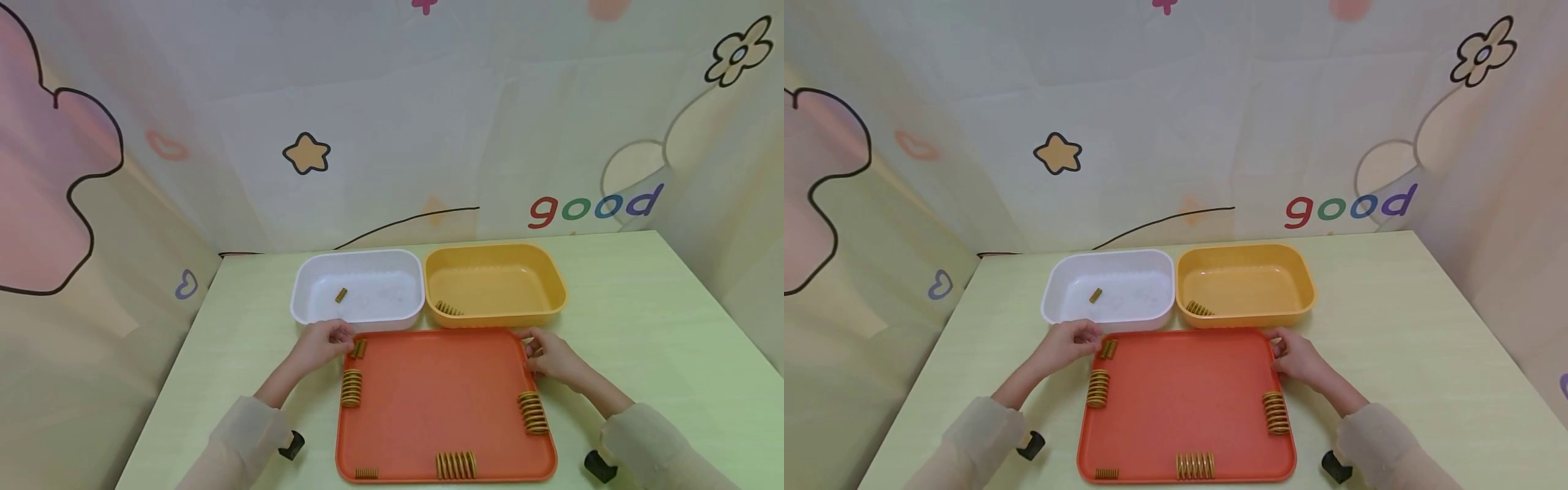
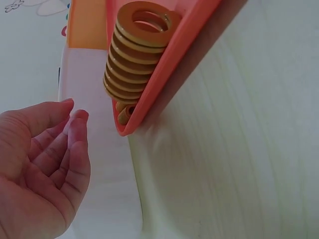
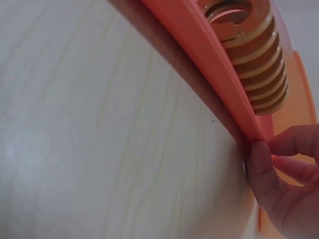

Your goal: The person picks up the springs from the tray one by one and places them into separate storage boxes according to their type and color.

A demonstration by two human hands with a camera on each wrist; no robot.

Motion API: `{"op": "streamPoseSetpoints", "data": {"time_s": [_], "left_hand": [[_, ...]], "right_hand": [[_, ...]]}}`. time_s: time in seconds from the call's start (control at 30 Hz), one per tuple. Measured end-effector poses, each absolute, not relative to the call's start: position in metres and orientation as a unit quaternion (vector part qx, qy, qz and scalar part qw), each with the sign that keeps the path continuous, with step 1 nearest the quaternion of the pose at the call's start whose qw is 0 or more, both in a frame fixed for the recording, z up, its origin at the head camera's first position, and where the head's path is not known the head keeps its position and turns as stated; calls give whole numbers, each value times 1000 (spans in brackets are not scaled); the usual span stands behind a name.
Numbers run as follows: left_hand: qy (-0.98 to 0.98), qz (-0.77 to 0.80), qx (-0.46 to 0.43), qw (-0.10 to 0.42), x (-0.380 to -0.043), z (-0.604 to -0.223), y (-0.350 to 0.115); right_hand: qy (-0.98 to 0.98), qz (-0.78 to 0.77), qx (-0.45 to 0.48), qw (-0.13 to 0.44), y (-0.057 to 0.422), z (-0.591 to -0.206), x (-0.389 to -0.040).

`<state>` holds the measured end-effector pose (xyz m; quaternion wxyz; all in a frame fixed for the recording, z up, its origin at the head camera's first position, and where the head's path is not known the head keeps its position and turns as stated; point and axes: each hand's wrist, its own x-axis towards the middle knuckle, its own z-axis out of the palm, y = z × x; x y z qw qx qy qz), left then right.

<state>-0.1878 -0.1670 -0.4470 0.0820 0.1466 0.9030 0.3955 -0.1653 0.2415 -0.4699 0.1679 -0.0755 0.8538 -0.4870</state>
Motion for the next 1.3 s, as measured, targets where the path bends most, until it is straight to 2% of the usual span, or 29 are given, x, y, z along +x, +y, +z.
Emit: {"op": "streamPoseSetpoints", "data": {"time_s": [0.43,1.3], "left_hand": [[903,393,153,80,-185,-453,-159],[953,281,110,11,-178,-463,-138]], "right_hand": [[855,-484,-76,170,242,-471,-166],[855,-484,-87,164,243,-472,-167]]}}
